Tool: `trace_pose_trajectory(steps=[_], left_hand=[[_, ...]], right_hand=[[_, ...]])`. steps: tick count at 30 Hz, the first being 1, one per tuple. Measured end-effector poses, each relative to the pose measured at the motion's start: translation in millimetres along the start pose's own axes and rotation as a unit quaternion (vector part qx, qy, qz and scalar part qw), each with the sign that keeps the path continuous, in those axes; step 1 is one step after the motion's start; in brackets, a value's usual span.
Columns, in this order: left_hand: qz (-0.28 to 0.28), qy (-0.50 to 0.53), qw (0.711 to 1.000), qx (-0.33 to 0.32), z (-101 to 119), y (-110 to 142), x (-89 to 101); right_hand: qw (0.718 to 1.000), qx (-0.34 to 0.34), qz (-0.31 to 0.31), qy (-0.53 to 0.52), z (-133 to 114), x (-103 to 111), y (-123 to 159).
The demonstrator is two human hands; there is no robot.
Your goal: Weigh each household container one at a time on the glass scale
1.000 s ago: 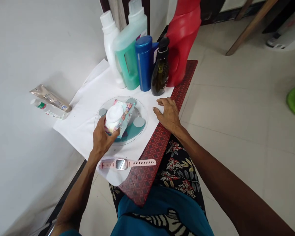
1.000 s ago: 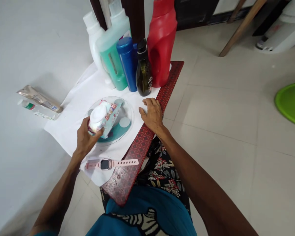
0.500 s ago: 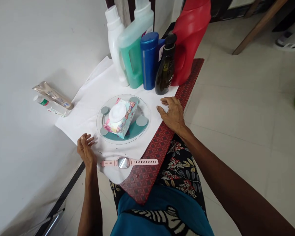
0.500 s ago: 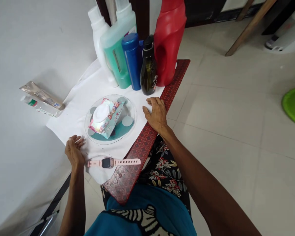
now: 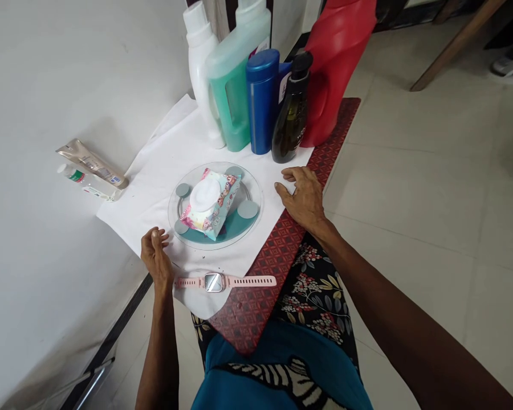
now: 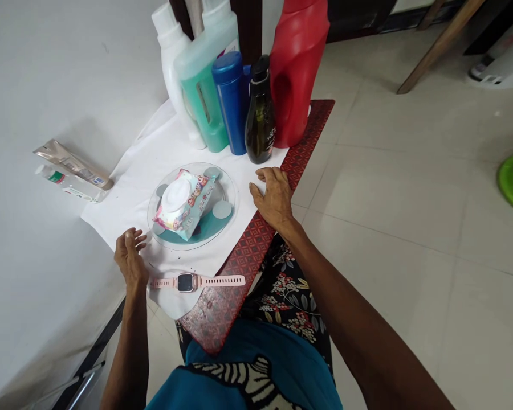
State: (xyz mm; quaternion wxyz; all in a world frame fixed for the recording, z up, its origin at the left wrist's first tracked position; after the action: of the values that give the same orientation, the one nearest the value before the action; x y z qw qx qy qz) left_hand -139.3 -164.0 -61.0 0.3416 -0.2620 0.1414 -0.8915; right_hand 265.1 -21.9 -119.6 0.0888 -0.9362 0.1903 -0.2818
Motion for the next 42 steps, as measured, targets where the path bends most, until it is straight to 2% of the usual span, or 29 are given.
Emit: trace_pose_trajectory(steps=[3, 6, 8, 10, 13, 17, 21, 24, 27, 30, 33, 37, 42], left_hand=[[-0.053, -0.001, 0.995, -0.083, 41, -5, -21.4], [-0.161, -0.012, 0.970, -0.182, 83, -1, -61.6], [-0.215, -0.051, 0.948, -0.228, 99, 3, -87.0], [-0.227, -0.104, 0.937, -0.245, 103, 3, -103.2], [-0.205, -0.144, 0.940, -0.233, 98, -5, -110.9], [-0.188, -0.097, 0.961, -0.178, 89, -18, -103.9], [-0.125, -0.009, 0.990, -0.071, 71, -38, -78.7], [-0.050, 0.003, 0.995, -0.092, 58, -65, -52.9], [0.004, -0.069, 0.991, -0.115, 35, -96, -33.4], [0.017, -0.176, 0.981, -0.078, 3, -122, -27.9], [-0.007, -0.261, 0.962, -0.081, -17, -146, -35.9], [-0.053, -0.318, 0.941, -0.104, -30, -182, -50.9], [-0.033, -0.388, 0.916, -0.099, -43, -228, -49.8]], right_hand=[[1.000, -0.002, 0.002, -0.003, 0, 0, 0], [1.000, -0.003, 0.004, -0.007, -1, 1, 0], [1.000, -0.004, 0.003, -0.013, -1, 1, 0], [1.000, -0.006, 0.001, -0.018, -2, 1, 1], [1.000, -0.009, 0.001, -0.027, -1, 1, 1], [0.999, -0.011, 0.006, -0.036, 0, 2, 1], [0.999, -0.006, 0.011, -0.045, 1, 2, 0], [0.999, -0.005, 0.015, -0.041, 2, 2, 1], [0.999, -0.007, 0.016, -0.033, 3, 3, 0], [1.000, -0.005, 0.010, -0.029, 2, 5, 0], [1.000, -0.001, 0.001, -0.021, 1, 6, 0], [1.000, 0.005, 0.001, -0.014, 0, 9, 0], [1.000, 0.001, -0.002, -0.005, -1, 10, 0]])
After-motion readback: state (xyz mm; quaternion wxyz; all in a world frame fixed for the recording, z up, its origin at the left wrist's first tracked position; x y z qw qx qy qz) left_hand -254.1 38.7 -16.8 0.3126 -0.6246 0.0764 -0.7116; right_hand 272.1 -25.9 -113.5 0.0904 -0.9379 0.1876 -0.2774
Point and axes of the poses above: each hand's wrist, its own y-axis away from the middle knuckle, its own x-axis out of the back of the hand, z = x × y, the point moved 7 cm from there along -y, towards the middle knuckle, and after that the axes turned 13 degrees about -x, right-handed, at the moved point
